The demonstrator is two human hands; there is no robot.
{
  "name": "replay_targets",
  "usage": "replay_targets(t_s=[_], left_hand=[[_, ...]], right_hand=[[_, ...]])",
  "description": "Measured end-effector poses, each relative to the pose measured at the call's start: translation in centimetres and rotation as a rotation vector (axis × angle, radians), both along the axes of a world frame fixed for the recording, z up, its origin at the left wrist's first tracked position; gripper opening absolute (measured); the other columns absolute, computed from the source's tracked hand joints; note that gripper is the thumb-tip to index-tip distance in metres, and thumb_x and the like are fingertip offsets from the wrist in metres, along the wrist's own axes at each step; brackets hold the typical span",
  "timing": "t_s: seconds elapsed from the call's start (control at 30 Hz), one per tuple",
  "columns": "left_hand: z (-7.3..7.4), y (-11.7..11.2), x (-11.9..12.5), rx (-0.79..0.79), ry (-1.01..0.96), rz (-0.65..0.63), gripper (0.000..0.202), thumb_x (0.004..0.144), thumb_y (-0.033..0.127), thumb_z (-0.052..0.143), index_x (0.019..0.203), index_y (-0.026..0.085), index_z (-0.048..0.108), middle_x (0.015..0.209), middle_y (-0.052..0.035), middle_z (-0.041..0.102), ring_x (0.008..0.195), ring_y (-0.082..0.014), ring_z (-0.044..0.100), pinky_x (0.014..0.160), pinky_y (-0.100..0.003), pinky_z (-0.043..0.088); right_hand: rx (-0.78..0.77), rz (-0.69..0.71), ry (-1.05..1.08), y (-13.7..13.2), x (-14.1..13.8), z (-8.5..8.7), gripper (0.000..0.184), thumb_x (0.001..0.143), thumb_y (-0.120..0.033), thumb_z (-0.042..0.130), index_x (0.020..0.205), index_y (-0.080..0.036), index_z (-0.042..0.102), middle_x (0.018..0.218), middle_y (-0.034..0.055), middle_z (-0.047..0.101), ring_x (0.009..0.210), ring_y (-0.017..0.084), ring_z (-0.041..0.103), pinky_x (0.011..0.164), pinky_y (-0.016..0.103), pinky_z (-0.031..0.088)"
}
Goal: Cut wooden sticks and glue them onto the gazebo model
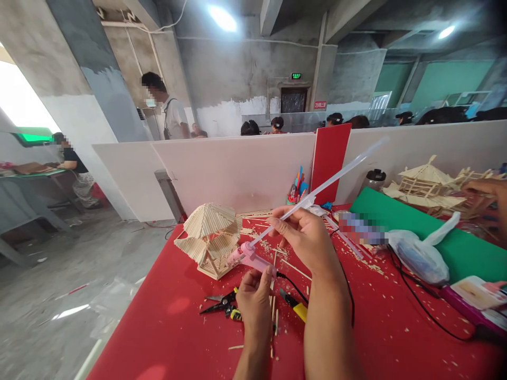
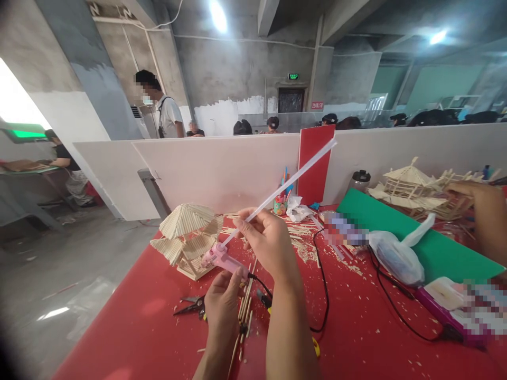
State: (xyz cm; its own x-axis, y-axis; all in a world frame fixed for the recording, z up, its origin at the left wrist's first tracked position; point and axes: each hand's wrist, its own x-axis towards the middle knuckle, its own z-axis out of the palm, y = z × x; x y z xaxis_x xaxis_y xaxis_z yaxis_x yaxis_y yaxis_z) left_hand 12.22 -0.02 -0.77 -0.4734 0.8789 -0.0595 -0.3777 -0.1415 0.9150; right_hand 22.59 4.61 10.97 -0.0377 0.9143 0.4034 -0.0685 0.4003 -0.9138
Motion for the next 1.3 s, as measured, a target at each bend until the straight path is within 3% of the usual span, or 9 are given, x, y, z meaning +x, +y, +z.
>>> replay_targets(t_s=[0.23,0.37,0.53,0.63,0.8,1.0,1.3], left_hand=[[0.1,-0.1,0.0,-0.006,0.005,0.179,0.034,0.053,0.042,0.089,0.066,0.015,0.071,0.062,-0.0011,0.067,0.057,-0.0136,0.058,0.056,-0.023,0.047],[-0.1,-0.1,0.0,0.004,-0.054,0.192,0.032,0.055,0.038,0.089,0.075,0.017,0.075,0.073,-0.0021,0.072,0.068,-0.0165,0.063,0.064,-0.025,0.051],[-0.2,-0.2,0.1,0.015,-0.152,0.154,0.036,0.056,0.039,0.089,0.082,0.017,0.077,0.076,-0.0003,0.072,0.068,-0.0145,0.063,0.066,-0.024,0.050],[-0.1,-0.1,0.2,0.058,-0.254,0.069,0.037,0.052,0.039,0.091,0.078,0.017,0.075,0.073,-0.0001,0.070,0.066,-0.0122,0.061,0.066,-0.023,0.050],[0.1,-0.1,0.4,0.056,-0.337,-0.068,0.035,0.050,0.033,0.092,0.073,0.015,0.073,0.065,0.0020,0.063,0.053,-0.0066,0.051,0.050,-0.018,0.041],[0.7,-0.3,0.3,0.023,-0.380,-0.105,0.040,0.044,0.032,0.094,0.074,0.014,0.074,0.061,0.0025,0.061,0.046,-0.0037,0.043,0.043,-0.016,0.034],[1.1,-0.2,-0.1,0.053,-0.370,-0.104,0.040,0.043,0.035,0.095,0.069,0.014,0.073,0.061,0.0015,0.062,0.049,-0.0047,0.043,0.045,-0.017,0.034]], right_hand=[[-0.086,0.243,-0.130,2.2,0.0,-1.1,0.037,0.073,-0.052,0.076,0.082,-0.016,0.073,0.067,-0.0007,0.064,0.054,0.010,0.051,0.048,0.020,0.041],[-0.099,0.348,-0.106,2.8,0.1,-1.5,0.039,0.072,-0.053,0.077,0.085,-0.016,0.075,0.068,0.0004,0.066,0.058,0.011,0.053,0.050,0.020,0.041],[-0.057,0.252,-0.119,3.0,0.7,-1.9,0.036,0.074,-0.050,0.076,0.087,-0.017,0.076,0.069,0.0012,0.068,0.060,0.013,0.056,0.053,0.022,0.043],[-0.050,0.212,-0.118,3.2,1.4,-2.3,0.034,0.074,-0.049,0.076,0.087,-0.018,0.076,0.069,0.0020,0.067,0.060,0.013,0.056,0.051,0.022,0.043],[-0.072,0.228,-0.023,3.9,2.6,-3.2,0.035,0.071,-0.050,0.079,0.080,-0.016,0.073,0.069,0.0036,0.067,0.064,0.016,0.060,0.050,0.022,0.043],[-0.027,0.243,-0.054,3.7,3.1,-3.3,0.031,0.068,-0.046,0.082,0.076,-0.017,0.072,0.064,0.0004,0.063,0.057,0.011,0.050,0.051,0.022,0.040],[-0.030,0.242,-0.114,3.2,2.1,-2.9,0.031,0.072,-0.048,0.079,0.080,-0.019,0.075,0.066,0.0006,0.064,0.057,0.012,0.049,0.051,0.024,0.040]])
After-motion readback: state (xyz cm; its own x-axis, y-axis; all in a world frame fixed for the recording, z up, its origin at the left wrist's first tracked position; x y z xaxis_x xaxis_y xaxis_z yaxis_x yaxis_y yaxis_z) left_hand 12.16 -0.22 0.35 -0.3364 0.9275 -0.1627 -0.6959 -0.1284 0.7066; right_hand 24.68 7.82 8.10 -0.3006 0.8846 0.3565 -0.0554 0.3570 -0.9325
